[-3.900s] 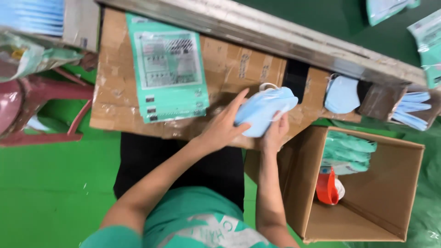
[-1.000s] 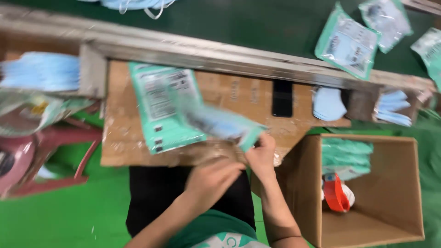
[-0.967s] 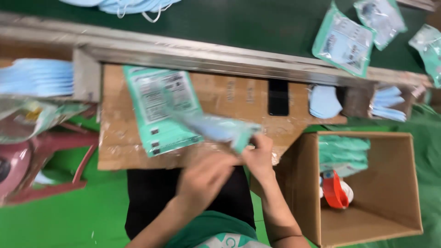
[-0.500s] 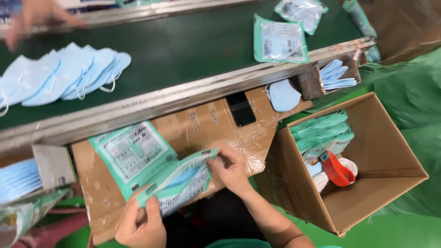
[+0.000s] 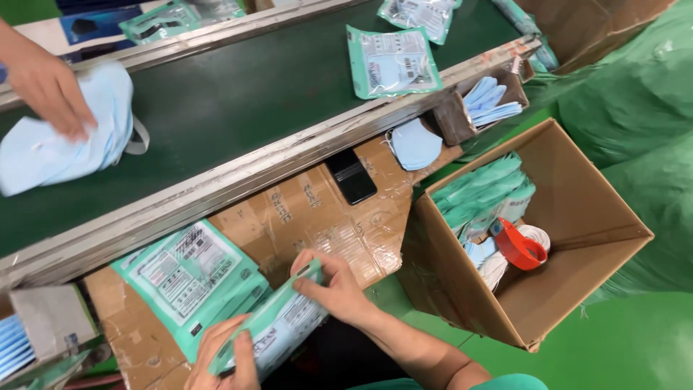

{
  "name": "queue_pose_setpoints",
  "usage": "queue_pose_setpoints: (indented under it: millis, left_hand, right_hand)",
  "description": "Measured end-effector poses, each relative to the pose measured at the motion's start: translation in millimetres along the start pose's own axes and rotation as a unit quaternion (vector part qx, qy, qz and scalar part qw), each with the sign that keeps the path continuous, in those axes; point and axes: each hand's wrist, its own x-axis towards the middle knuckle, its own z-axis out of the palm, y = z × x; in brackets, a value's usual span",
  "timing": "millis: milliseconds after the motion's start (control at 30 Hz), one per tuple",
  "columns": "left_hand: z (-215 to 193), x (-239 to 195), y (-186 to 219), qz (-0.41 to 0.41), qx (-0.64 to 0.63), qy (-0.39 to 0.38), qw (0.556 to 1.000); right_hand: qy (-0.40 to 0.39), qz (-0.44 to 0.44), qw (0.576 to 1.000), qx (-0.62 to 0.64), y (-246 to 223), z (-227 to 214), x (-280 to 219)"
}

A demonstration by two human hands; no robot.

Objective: The person picks up light blue face masks from a stack, opens a teal plastic pouch, and inserts the masks into the pouch. They press the pouch closed and place the packed pouch on the conveyor belt beside the work table, repeating the packing cycle.

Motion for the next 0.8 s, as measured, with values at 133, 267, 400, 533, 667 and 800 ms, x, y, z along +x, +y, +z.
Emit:
queue_pose_setpoints:
  millis: [133, 267, 400, 533, 667, 800]
  left_hand:
    - [-1, -11, -34, 0.053, 0.027, -0.048, 0.997]
    - [-9, -15, -48, 0.068, -0.087, -0.073, 0.991]
    - [-27, -17, -121, 0.074, 0.058, -0.252, 0.963]
    - [-16, -33, -153, 0.153, 0.144, -0.22, 0.953]
    - [-5, -36, -190, 0.272, 0.092, -0.261, 0.922]
    - [-10, -41, -207, 0.229, 0.073, -0.217, 0.946]
  right_hand:
    - [-0.027, 0.033, 0.999, 0.001, 11, -2, -6]
    - [-0.028, 0.051, 0.99, 0.126, 8, 2, -7]
    - [-0.147, 0.031, 0.988, -0.028, -11, -5, -2]
    - [-0.189, -0.15, 0.92, -0.309, -49, -3, 2]
    - [-0.219, -0.213, 0.875, -0.375, -41, 0, -4]
    - [-0.198, -0.205, 0.883, -0.373, -34, -3, -8]
